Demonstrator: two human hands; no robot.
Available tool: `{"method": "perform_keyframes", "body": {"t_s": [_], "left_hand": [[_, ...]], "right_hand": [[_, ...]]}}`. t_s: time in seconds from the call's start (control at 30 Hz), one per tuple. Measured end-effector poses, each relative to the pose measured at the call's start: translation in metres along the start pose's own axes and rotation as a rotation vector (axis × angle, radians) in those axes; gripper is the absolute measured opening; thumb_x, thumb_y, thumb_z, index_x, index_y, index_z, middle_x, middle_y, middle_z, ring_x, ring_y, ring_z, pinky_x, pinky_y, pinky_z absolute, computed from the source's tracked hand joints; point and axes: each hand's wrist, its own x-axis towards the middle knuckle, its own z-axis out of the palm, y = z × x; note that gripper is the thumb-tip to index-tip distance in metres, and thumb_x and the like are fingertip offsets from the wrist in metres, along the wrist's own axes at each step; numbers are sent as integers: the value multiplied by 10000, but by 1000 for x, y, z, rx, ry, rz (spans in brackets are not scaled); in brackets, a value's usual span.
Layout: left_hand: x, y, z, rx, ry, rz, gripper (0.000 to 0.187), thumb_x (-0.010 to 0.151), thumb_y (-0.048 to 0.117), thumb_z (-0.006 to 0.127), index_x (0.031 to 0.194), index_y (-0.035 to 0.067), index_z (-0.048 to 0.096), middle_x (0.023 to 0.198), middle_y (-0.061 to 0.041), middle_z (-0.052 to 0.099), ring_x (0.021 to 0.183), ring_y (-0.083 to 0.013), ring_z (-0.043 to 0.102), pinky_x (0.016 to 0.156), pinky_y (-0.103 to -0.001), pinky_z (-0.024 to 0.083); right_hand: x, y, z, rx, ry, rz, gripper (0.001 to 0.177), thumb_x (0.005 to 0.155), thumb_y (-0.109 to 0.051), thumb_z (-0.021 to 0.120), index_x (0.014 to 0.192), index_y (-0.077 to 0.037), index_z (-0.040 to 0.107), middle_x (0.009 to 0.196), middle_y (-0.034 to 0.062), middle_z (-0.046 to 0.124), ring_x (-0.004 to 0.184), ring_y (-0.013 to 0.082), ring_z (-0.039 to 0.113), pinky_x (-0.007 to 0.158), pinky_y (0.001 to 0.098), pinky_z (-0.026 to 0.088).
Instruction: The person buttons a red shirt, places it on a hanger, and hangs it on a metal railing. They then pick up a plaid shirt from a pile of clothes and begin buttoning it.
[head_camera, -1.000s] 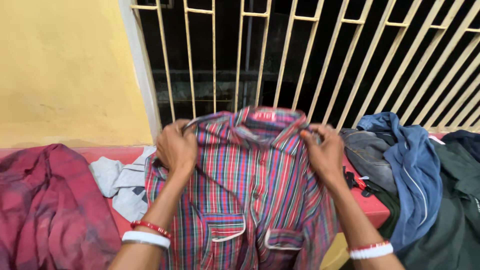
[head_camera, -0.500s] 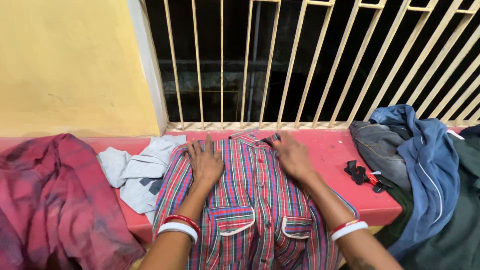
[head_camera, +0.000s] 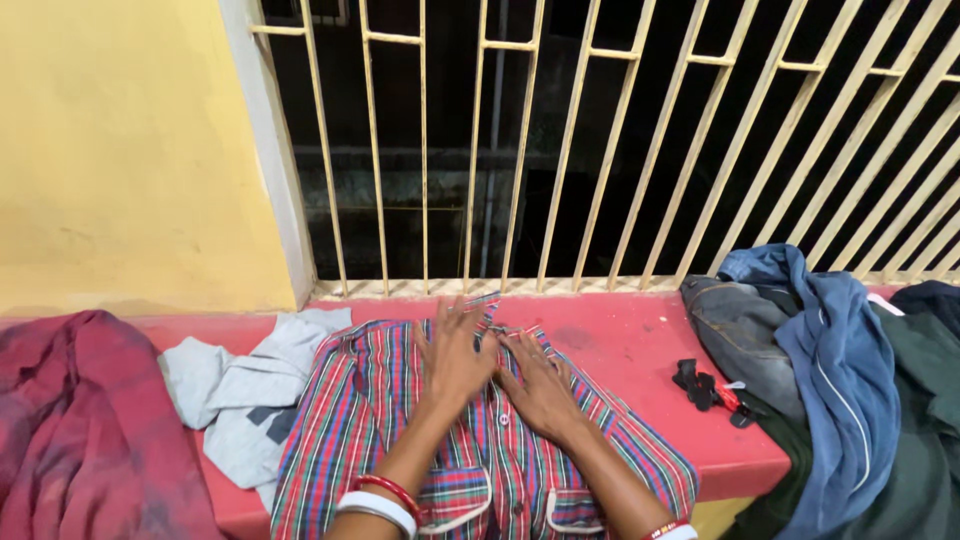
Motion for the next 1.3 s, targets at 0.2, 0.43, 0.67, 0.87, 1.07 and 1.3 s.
{"method": "perform_keyframes", "body": {"t_s": [0.2,0.43,0.67,0.87,1.07,1.3], "left_hand": [[-10,-7,5,106,-98,-86,499,904,316,567,1389,203,595,1606,-215,281,1534,-388,134,1181,-709,13],[-6,-12,6,74,-77,-96,497,891,307,576,1371,186,625,1592,-226,320,1534,-378,175,1181,-690,14],[2,-20,13,55,-66,-97,480,882,296,575,1349,209,644,1579,-184,364,1527,-345,205,1191,-678,40],[1,-23,16,36,-50,-94,437,905,301,557,1315,210,677,1564,-188,397,1522,-348,228,1187,-678,49],[1,-10,6,54,-87,-156,418,913,372,607,1297,227,685,1539,-168,435,1517,-341,250,1201,-664,48],[16,3,21,-33,-119,-290,399,760,222,767,1153,295,754,1531,-121,460,1532,-351,227,1194,-699,-3]], "right_hand": [[-2,5,-4,-87,23,147,617,982,-498,408,1526,-208,430,1577,182,396,1519,311,285,1180,577,192],[23,20,-14,-112,223,339,573,928,-436,598,1401,-123,522,1488,178,471,1439,336,370,1138,585,224],[31,-17,8,174,327,8,400,845,-285,747,1173,-62,694,1144,152,755,1117,302,696,981,397,515],[44,-17,5,132,245,150,528,781,-335,822,1189,-46,650,999,163,754,949,350,730,832,449,564],[51,-9,15,108,279,121,465,752,-243,768,1188,-118,665,905,123,781,841,337,751,759,450,584],[55,-2,20,231,411,77,352,770,-111,726,1119,-90,687,897,143,774,824,317,767,729,417,600]]}}
